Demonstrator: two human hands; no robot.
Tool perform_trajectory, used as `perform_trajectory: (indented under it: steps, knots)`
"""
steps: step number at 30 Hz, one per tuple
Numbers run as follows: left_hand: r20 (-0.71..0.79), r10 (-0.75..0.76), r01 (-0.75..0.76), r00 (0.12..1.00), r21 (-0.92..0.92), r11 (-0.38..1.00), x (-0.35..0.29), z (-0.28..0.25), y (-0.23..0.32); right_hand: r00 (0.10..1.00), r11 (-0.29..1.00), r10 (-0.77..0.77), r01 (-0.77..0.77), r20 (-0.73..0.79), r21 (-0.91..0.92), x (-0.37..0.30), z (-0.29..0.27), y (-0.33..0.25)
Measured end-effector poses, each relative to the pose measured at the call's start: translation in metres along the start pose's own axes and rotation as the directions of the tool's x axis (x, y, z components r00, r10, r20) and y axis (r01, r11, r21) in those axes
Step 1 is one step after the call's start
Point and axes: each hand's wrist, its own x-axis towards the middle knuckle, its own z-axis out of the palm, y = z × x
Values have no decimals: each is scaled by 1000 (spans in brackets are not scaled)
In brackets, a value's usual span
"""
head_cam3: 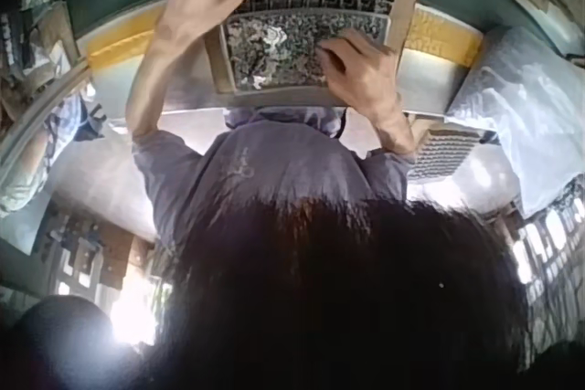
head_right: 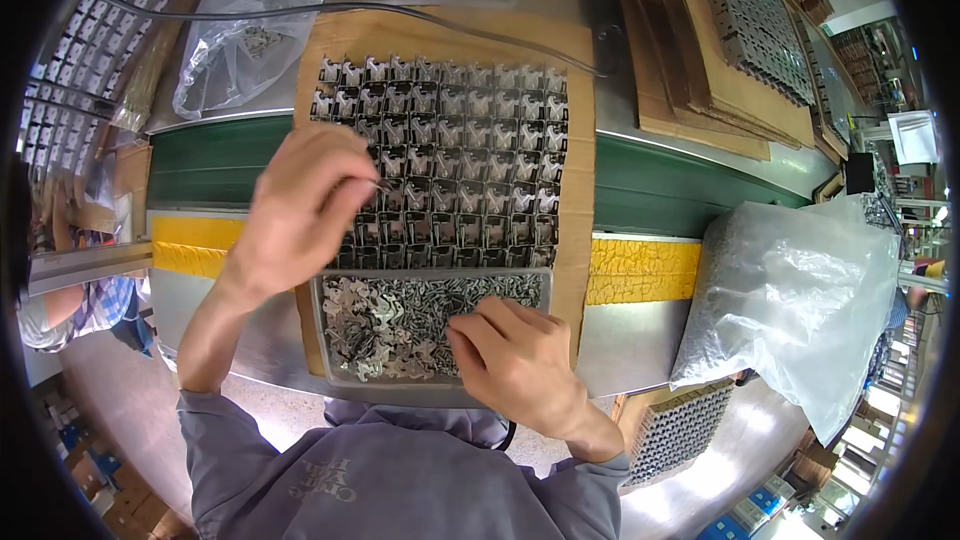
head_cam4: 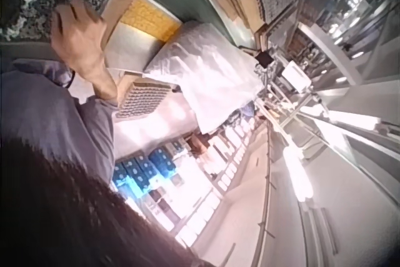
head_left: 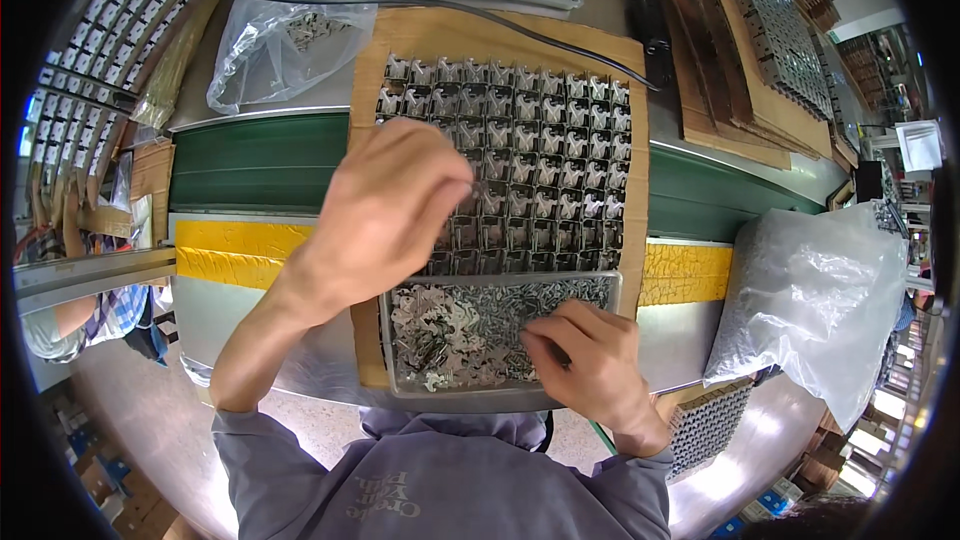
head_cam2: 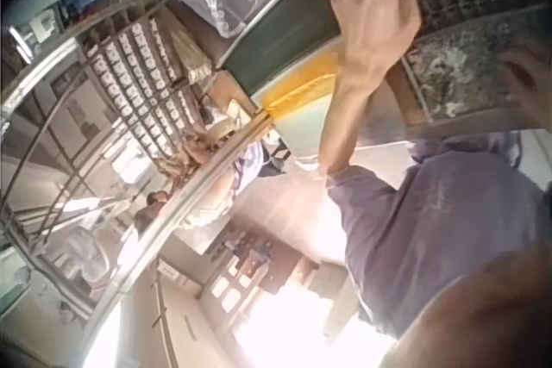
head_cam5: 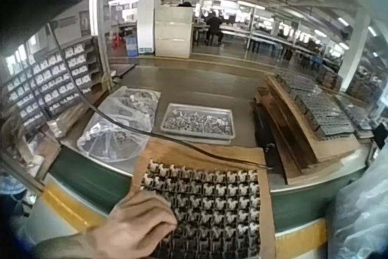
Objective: The recorder is picking up small electronic parts and inserting them into a grid-like tray on an assembly line.
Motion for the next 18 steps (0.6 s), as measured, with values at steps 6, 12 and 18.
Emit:
perform_trajectory:
  steps: [6, 12, 18]
  knots:
    - [132, 89, -113, 987, 194, 974, 0, 10, -17, 997, 983, 33, -20, -72, 181, 3, -5, -6]
    - [119, 161, -188, 980, 277, 942, -2, 20, -20, 994, 975, 81, -63, -75, 215, 6, -4, -7]
    - [143, 56, -81, 988, 177, 981, 2, 14, -18, 993, 966, 46, -16, -111, 259, 5, -3, -5]
